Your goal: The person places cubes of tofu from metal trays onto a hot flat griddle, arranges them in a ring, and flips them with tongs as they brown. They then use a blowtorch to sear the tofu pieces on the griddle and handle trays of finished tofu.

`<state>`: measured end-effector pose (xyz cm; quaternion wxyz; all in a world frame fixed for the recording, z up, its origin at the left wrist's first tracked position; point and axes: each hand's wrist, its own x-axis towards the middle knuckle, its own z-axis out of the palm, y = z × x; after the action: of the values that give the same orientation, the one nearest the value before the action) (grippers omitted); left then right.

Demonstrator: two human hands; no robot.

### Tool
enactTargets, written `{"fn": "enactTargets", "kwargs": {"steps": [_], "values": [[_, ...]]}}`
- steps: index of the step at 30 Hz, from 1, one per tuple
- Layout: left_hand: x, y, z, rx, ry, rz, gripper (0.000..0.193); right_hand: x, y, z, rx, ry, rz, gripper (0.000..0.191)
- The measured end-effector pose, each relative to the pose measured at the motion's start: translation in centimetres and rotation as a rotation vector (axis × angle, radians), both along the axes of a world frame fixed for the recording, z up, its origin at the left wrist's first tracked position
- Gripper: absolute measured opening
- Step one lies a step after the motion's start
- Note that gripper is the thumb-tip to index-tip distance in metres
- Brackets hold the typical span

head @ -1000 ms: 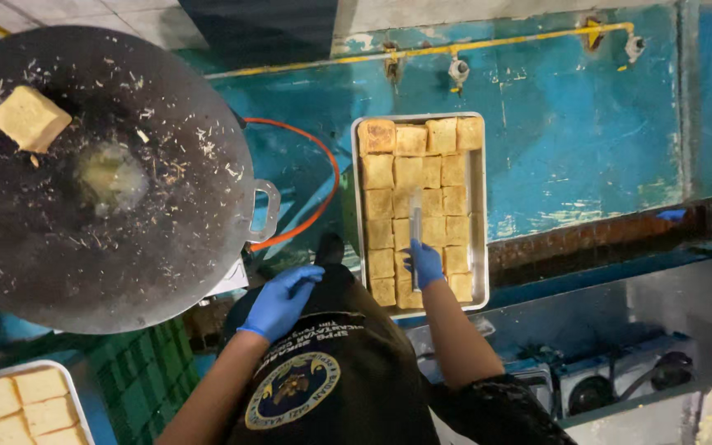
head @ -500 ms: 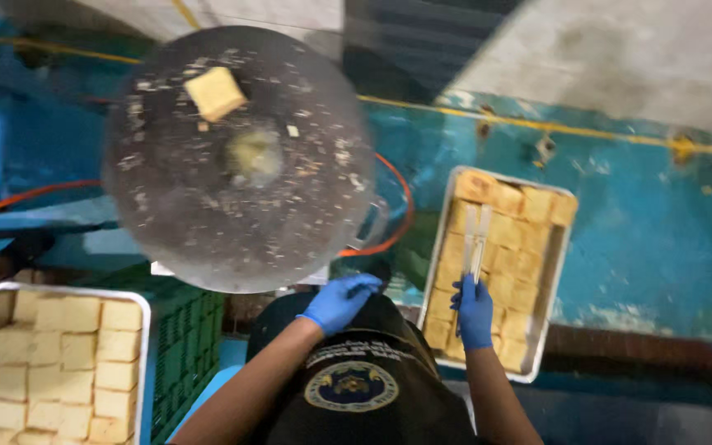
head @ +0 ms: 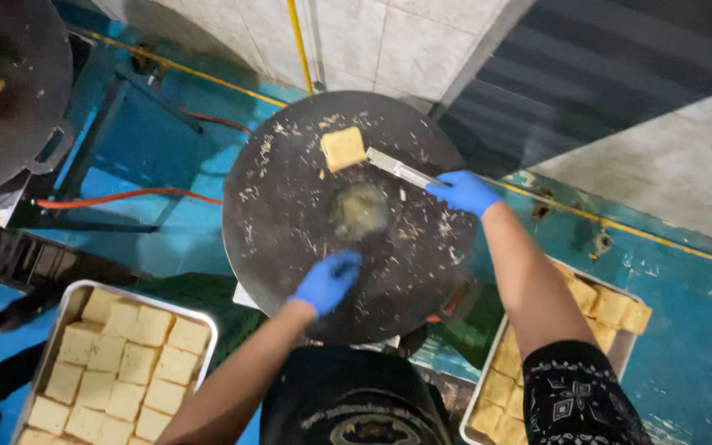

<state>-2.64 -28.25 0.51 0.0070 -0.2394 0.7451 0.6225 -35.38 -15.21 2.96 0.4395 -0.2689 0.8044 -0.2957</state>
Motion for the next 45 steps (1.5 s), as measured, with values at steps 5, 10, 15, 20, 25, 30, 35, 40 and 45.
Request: {"fn": "enactTargets", "kwargs": {"steps": [5, 10, 15, 20, 25, 30, 35, 40, 45], "values": [[-10.2, -11.8, 1.0, -0.21, 0.016, 0.249, 0.047, -4.5, -6.6, 1.9, 0.245, 0.015, 0.152, 0.045], [-15.0, -16.3, 1.0, -0.226, -0.294, 0.278, 0.068, -7.4, -8.8, 3.2, 0.245, -0.066, 0.218, 0.048], [-15.6, -17.2, -0.3, -0.152, -0.306, 0.31, 0.067, -8.6, -11.4, 3.5, 0.384, -0.004, 0.284, 0.046], [-15.7, -17.9, -1.4, -0.045, -0.166, 0.363, 0.063, -5.5, -14.4, 1.8, 0.28, -0.117, 0.317, 0.048], [-14.0, -19.1, -1.6, -0.31, -0.047, 0.326, 0.05, -1.8, -14.2, -0.4, 0.153, -0.12, 0.224, 0.048], [-11.0, -18.2, -1.3, -0.35, 0.069, 0.498, 0.031, 0.3, -11.3, -2.1, -0.159, -0.001, 0.117, 0.05], [-3.2, -10.8, -2.1, -0.13, 0.191, 0.349, 0.017, 4.2, -3.8, -2.9, -0.079, -0.066, -0.113, 0.052], [6.8, 0.0, -4.5, 0.248, -0.186, 0.14, 0.022, 11.1, 12.1, -3.3, -0.22, -0.301, -0.524, 0.048], [7.9, 9.6, -7.0, 0.197, -0.178, -0.09, 0.025, 21.6, 31.5, -6.4, -0.194, -0.016, -0.891, 0.049]]}}
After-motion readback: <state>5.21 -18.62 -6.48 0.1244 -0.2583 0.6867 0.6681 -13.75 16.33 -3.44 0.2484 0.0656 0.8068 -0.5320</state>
